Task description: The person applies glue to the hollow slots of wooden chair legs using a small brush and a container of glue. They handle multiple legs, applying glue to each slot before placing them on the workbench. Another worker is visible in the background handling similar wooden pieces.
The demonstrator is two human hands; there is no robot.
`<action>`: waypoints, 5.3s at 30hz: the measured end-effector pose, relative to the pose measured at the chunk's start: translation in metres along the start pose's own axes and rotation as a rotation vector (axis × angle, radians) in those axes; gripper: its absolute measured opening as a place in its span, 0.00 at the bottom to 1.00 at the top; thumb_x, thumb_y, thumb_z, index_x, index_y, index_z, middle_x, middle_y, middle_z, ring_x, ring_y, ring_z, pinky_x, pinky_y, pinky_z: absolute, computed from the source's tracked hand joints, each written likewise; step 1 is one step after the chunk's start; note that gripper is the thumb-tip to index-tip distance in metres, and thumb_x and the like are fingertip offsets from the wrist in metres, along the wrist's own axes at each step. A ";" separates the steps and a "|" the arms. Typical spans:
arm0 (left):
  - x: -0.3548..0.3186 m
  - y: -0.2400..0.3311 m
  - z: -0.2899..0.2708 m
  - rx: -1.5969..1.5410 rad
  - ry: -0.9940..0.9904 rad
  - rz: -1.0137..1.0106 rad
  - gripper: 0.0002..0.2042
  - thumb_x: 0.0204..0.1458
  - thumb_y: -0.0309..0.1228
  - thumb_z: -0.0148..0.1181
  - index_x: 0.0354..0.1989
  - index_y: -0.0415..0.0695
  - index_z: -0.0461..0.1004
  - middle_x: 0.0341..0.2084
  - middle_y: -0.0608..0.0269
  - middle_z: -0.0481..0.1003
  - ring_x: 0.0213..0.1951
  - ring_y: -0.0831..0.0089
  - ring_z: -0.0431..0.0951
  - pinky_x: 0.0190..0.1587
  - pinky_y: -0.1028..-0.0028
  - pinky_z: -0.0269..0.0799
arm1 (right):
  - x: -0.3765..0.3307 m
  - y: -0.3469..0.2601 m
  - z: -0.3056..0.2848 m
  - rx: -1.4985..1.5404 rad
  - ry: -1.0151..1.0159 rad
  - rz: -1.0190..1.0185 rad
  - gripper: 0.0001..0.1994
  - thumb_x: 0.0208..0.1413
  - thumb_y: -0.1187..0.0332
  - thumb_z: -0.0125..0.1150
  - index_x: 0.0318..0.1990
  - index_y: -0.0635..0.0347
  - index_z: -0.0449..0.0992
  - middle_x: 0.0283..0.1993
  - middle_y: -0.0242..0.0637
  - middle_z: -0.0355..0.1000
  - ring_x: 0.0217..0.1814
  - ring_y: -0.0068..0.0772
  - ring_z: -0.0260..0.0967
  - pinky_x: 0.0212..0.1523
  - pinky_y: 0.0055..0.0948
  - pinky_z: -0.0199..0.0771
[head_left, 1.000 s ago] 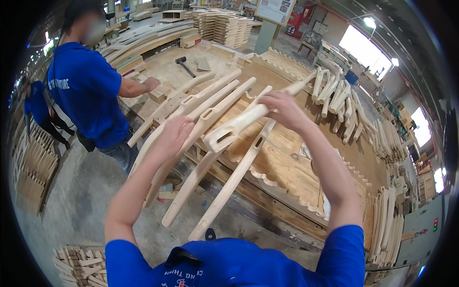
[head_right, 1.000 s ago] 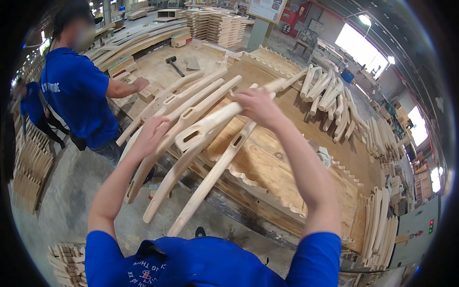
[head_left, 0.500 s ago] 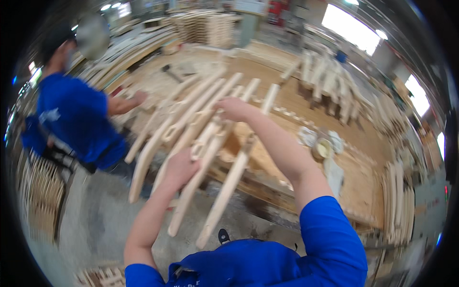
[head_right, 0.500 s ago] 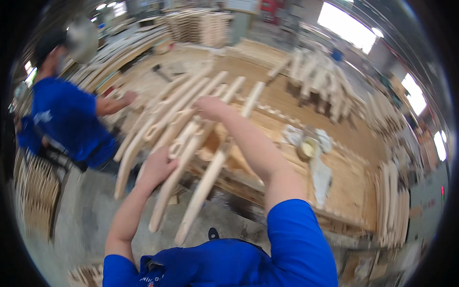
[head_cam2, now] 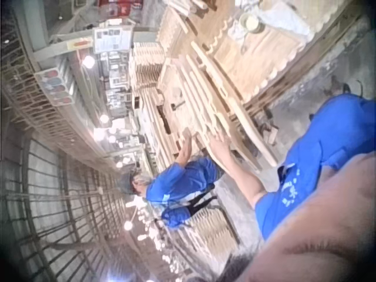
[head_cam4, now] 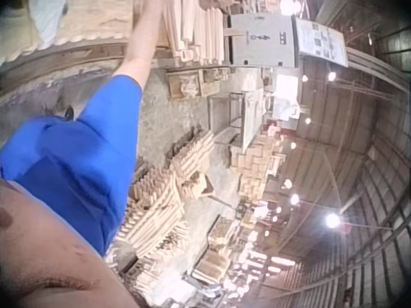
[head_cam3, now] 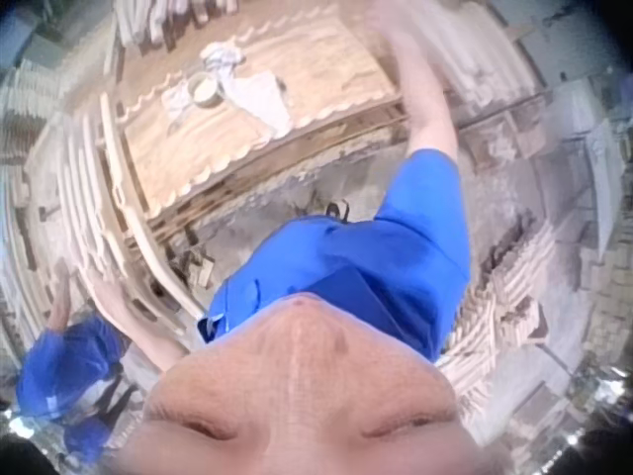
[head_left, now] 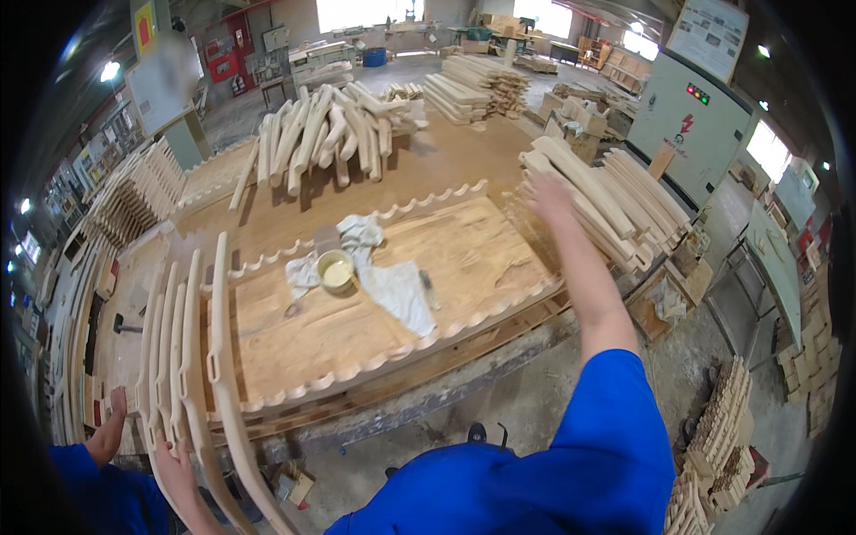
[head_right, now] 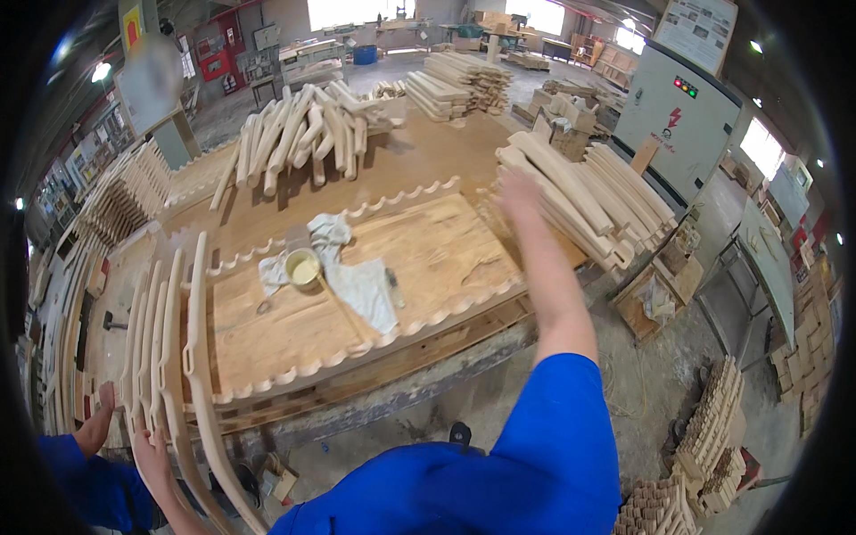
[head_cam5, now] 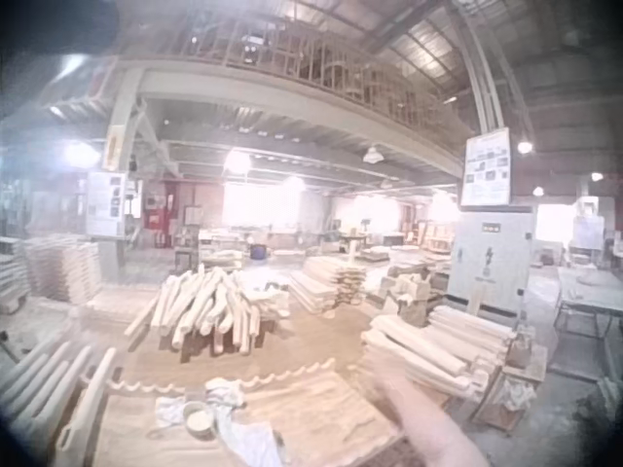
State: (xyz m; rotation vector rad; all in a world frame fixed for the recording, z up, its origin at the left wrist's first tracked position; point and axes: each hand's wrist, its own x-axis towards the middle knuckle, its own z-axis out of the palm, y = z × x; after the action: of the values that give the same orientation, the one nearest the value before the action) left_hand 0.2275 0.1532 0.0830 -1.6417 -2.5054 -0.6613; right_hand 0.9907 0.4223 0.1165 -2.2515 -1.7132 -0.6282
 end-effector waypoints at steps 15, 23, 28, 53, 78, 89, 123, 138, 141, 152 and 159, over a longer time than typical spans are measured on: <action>-0.024 0.401 0.054 -0.182 0.004 0.777 0.18 0.48 0.30 0.63 0.47 0.41 0.71 0.41 0.53 0.74 0.44 0.55 0.73 0.48 0.64 0.69 | 0.017 0.215 0.028 0.084 -0.241 0.237 0.28 0.41 0.55 0.66 0.47 0.66 0.71 0.41 0.51 0.74 0.39 0.42 0.74 0.42 0.40 0.74; -0.018 0.519 0.064 0.016 0.380 1.167 0.37 0.37 0.34 0.69 0.61 0.57 0.63 0.65 0.59 0.52 0.66 0.55 0.49 0.63 0.56 0.52 | -0.014 0.188 -0.046 0.960 -0.678 -0.110 0.25 0.44 0.58 0.67 0.46 0.67 0.71 0.33 0.38 0.72 0.29 0.23 0.69 0.27 0.25 0.70; -0.007 0.516 0.080 0.052 0.358 1.223 0.23 0.35 0.35 0.68 0.45 0.53 0.71 0.45 0.63 0.72 0.49 0.63 0.71 0.48 0.63 0.69 | -0.013 0.127 -0.084 0.826 -0.875 -0.711 0.19 0.46 0.62 0.66 0.44 0.63 0.73 0.32 0.31 0.72 0.34 0.20 0.69 0.35 0.22 0.69; 0.002 0.081 0.043 0.229 0.006 -0.411 0.22 0.43 0.37 0.61 0.41 0.30 0.74 0.56 0.49 0.61 0.58 0.45 0.58 0.57 0.60 0.64 | 0.105 0.174 0.051 0.425 -0.216 -0.095 0.28 0.47 0.60 0.59 0.55 0.67 0.67 0.49 0.50 0.70 0.50 0.49 0.68 0.48 0.39 0.66; -0.167 0.006 0.015 -0.456 -0.175 -0.014 0.27 0.50 0.39 0.59 0.56 0.40 0.63 0.41 0.46 0.74 0.41 0.53 0.76 0.42 0.63 0.72 | -0.100 -0.500 -0.089 0.624 -0.005 -1.296 0.15 0.41 0.79 0.60 0.38 0.49 0.74 0.55 0.37 0.63 0.70 0.47 0.48 0.68 0.57 0.40; -0.193 0.001 0.039 -0.457 -0.391 -0.167 0.34 0.52 0.41 0.56 0.64 0.40 0.51 0.37 0.39 0.74 0.35 0.42 0.76 0.37 0.54 0.72 | -0.138 -0.578 -0.002 0.832 -0.115 -1.040 0.14 0.53 0.75 0.50 0.46 0.49 0.69 0.64 0.48 0.55 0.64 0.51 0.57 0.59 0.40 0.64; -0.129 0.041 -0.004 -0.427 0.183 0.116 0.11 0.50 0.24 0.58 0.43 0.38 0.71 0.40 0.51 0.72 0.39 0.60 0.75 0.43 0.69 0.71 | -0.175 -0.318 -0.062 1.246 -0.274 -0.630 0.10 0.52 0.68 0.60 0.39 0.65 0.76 0.38 0.44 0.75 0.43 0.41 0.72 0.48 0.32 0.68; 0.164 0.272 0.205 -1.006 -0.683 -0.094 0.11 0.56 0.34 0.53 0.42 0.41 0.71 0.35 0.62 0.74 0.36 0.75 0.76 0.37 0.73 0.74 | -0.216 -0.148 -0.026 1.233 -0.291 -0.115 0.06 0.52 0.72 0.59 0.35 0.66 0.76 0.30 0.41 0.74 0.30 0.28 0.71 0.33 0.26 0.70; 0.188 0.299 0.234 -0.965 -0.665 -0.145 0.11 0.53 0.34 0.56 0.38 0.39 0.73 0.29 0.61 0.75 0.27 0.74 0.76 0.28 0.74 0.72 | -0.204 -0.190 -0.023 1.315 -0.360 -0.200 0.06 0.51 0.72 0.60 0.34 0.64 0.77 0.29 0.42 0.74 0.28 0.32 0.72 0.32 0.26 0.71; 0.186 0.332 0.250 -0.858 -0.867 -0.201 0.12 0.48 0.33 0.61 0.39 0.41 0.72 0.25 0.60 0.74 0.23 0.68 0.77 0.22 0.64 0.76 | -0.156 -0.265 0.025 0.821 -0.784 -0.429 0.15 0.47 0.58 0.61 0.32 0.62 0.69 0.26 0.48 0.72 0.31 0.50 0.72 0.34 0.42 0.71; 0.159 0.299 0.230 -1.115 -0.721 -0.223 0.17 0.51 0.33 0.57 0.48 0.41 0.67 0.35 0.54 0.74 0.33 0.62 0.79 0.27 0.56 0.80 | -0.148 -0.250 0.022 1.529 -1.107 -0.107 0.06 0.59 0.69 0.52 0.34 0.62 0.69 0.23 0.37 0.70 0.22 0.25 0.68 0.25 0.24 0.70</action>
State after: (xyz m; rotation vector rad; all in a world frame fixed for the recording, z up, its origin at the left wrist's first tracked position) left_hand 0.4649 0.4798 0.0148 -2.1669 -3.0330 -2.1186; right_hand 0.7231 0.3765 0.0110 -1.1939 -1.5421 1.6529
